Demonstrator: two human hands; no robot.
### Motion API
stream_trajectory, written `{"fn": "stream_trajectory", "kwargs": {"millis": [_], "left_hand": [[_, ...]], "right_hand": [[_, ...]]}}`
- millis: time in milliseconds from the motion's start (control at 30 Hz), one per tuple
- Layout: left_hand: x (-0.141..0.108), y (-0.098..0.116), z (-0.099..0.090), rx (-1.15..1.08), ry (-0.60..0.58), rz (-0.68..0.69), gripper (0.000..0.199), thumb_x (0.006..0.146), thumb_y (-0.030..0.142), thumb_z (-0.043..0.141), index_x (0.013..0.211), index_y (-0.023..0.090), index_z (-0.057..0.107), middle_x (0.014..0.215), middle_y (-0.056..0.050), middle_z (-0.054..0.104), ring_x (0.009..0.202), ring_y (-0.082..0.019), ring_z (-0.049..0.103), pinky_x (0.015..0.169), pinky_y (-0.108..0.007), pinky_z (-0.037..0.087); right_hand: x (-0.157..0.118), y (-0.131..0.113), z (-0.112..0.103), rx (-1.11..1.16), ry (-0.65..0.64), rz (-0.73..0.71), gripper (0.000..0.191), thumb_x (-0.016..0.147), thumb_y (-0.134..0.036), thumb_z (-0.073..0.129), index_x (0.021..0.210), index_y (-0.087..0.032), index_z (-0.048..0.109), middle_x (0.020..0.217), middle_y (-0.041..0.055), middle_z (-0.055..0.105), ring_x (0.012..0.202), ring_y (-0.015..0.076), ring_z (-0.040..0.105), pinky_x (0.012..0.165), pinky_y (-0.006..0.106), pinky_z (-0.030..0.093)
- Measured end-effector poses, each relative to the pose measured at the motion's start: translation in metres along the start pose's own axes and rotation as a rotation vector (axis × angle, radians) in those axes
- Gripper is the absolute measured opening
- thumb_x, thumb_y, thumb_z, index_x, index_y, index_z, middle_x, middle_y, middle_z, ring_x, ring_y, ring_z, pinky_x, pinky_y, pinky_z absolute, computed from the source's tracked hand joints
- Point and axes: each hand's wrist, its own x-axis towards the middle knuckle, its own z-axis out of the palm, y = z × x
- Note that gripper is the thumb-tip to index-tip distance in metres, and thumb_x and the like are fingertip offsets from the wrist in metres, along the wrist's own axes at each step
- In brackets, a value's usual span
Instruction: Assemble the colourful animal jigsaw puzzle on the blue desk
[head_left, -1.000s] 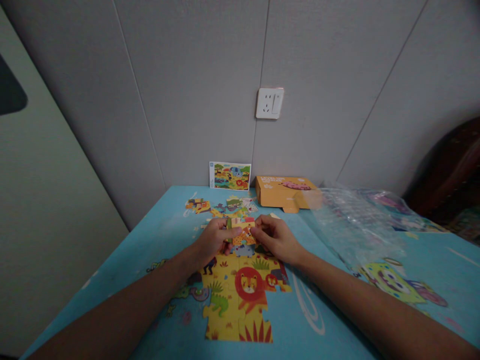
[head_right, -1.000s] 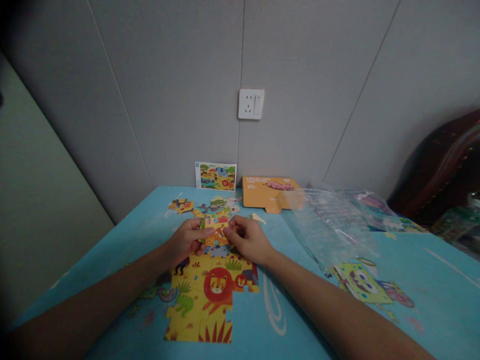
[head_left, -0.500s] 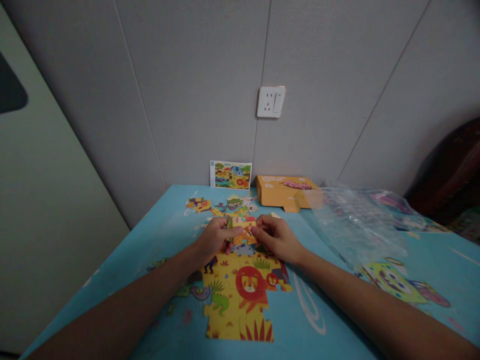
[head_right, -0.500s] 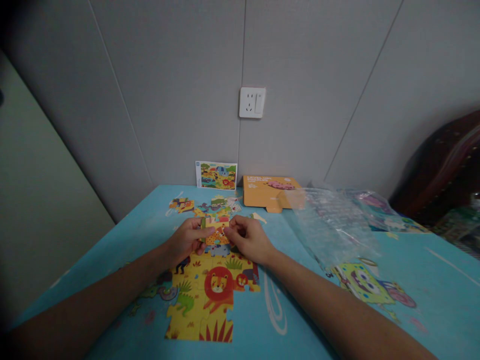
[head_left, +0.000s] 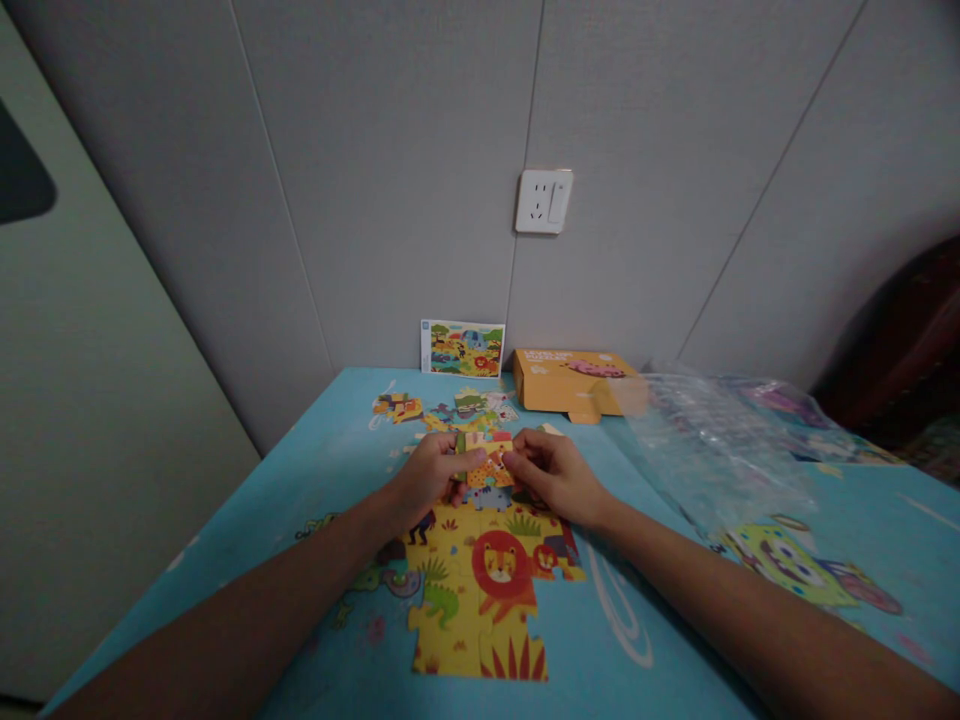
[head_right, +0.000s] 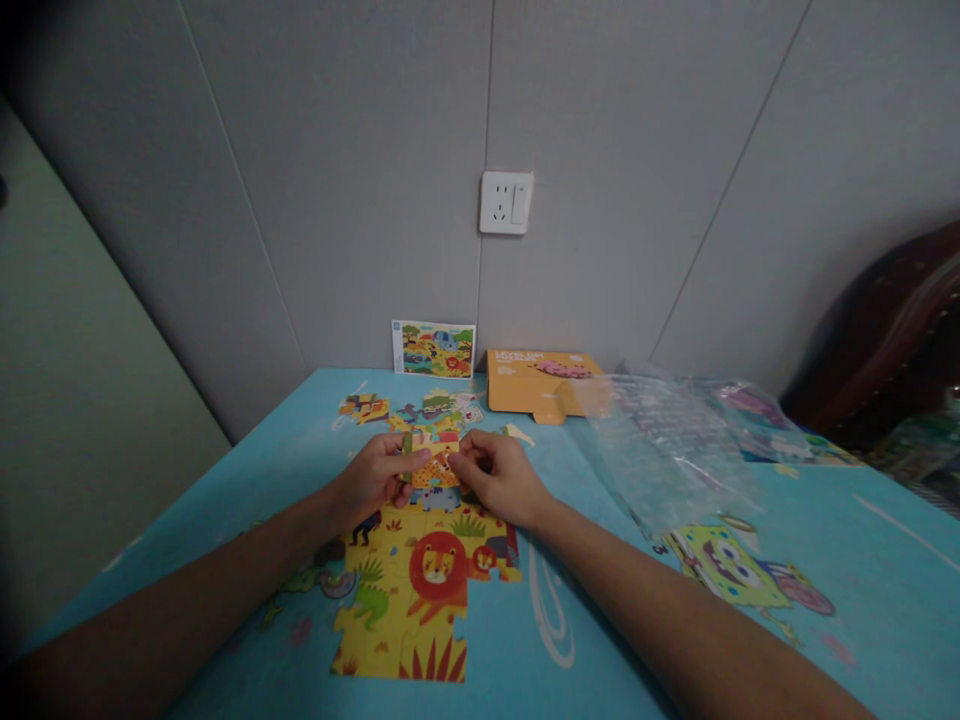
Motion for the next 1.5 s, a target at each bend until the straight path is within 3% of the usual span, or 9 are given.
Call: {"fn": "stream_trajectory", "kwargs": {"millis": [900, 1067, 1200, 1267, 1333, 1400, 1500], "left_hand": [[0.001, 0.003, 0.003, -0.117, 0.031, -0.009, 0.045, 0.069, 0.057, 0.068, 0.07, 0.015, 0.05, 0.051, 0.004, 0.048, 0.034, -0.006, 0.043, 0.03, -0.017, 0.034], [-0.001, 0.003, 0.002, -0.006, -0.023, 0.065, 0.044, 0.067, 0.053, 0.072, 0.075, 0.015, 0.052, 0.058, 0.003, 0.051, 0.039, -0.006, 0.046, 0.033, -0.017, 0.041], [-0.003, 0.002, 0.004, 0.146, -0.069, 0.109, 0.044, 0.07, 0.053, 0.07, 0.082, 0.013, 0.057, 0.072, -0.003, 0.057, 0.055, -0.012, 0.058, 0.04, -0.021, 0.05], [-0.002, 0.001, 0.004, 0.199, -0.076, 0.139, 0.043, 0.074, 0.052, 0.066, 0.089, 0.013, 0.058, 0.077, -0.003, 0.057, 0.061, -0.014, 0.059, 0.044, -0.024, 0.054], [0.0, 0.001, 0.003, 0.234, -0.031, 0.165, 0.044, 0.076, 0.05, 0.063, 0.1, 0.014, 0.059, 0.079, -0.003, 0.056, 0.062, -0.014, 0.058, 0.043, -0.024, 0.054], [0.003, 0.002, 0.0, 0.261, 0.073, 0.191, 0.048, 0.075, 0.047, 0.064, 0.108, 0.014, 0.059, 0.079, -0.003, 0.056, 0.064, -0.014, 0.056, 0.04, -0.022, 0.051], [0.008, 0.004, -0.008, 0.26, 0.253, 0.219, 0.045, 0.071, 0.044, 0.067, 0.102, 0.013, 0.062, 0.076, -0.003, 0.056, 0.062, -0.013, 0.054, 0.037, -0.018, 0.045]], "right_hand": [[0.0, -0.002, 0.0, -0.044, -0.003, -0.004, 0.038, 0.084, -0.051, 0.055, 0.069, -0.017, 0.049, 0.052, -0.0043, 0.043, 0.045, 0.0075, 0.036, 0.04, 0.021, 0.026], [0.0, 0.0, 0.0, -0.017, -0.007, 0.01, 0.033, 0.086, -0.049, 0.054, 0.075, -0.018, 0.047, 0.055, -0.0054, 0.043, 0.046, 0.0078, 0.038, 0.041, 0.021, 0.029], [0.002, 0.002, -0.002, -0.108, -0.062, -0.027, 0.029, 0.087, -0.045, 0.052, 0.079, -0.018, 0.05, 0.061, -0.0038, 0.049, 0.051, 0.0089, 0.043, 0.046, 0.021, 0.032], [0.006, 0.005, -0.009, -0.185, -0.034, -0.054, 0.027, 0.087, -0.043, 0.051, 0.079, -0.017, 0.054, 0.065, -0.0019, 0.052, 0.056, 0.0104, 0.046, 0.049, 0.022, 0.034], [0.012, 0.009, -0.026, -0.317, 0.113, -0.027, 0.027, 0.087, -0.041, 0.048, 0.08, -0.017, 0.057, 0.068, -0.0001, 0.056, 0.061, 0.0121, 0.048, 0.053, 0.023, 0.036], [0.019, 0.014, -0.052, -0.581, 0.306, 0.121, 0.029, 0.087, -0.04, 0.042, 0.077, -0.016, 0.057, 0.068, 0.0005, 0.057, 0.062, 0.0128, 0.05, 0.055, 0.023, 0.036], [0.025, 0.023, -0.092, -0.718, 0.383, 0.241, 0.028, 0.083, -0.033, 0.043, 0.076, -0.013, 0.061, 0.072, 0.0056, 0.062, 0.066, 0.0155, 0.052, 0.057, 0.025, 0.034]]}}
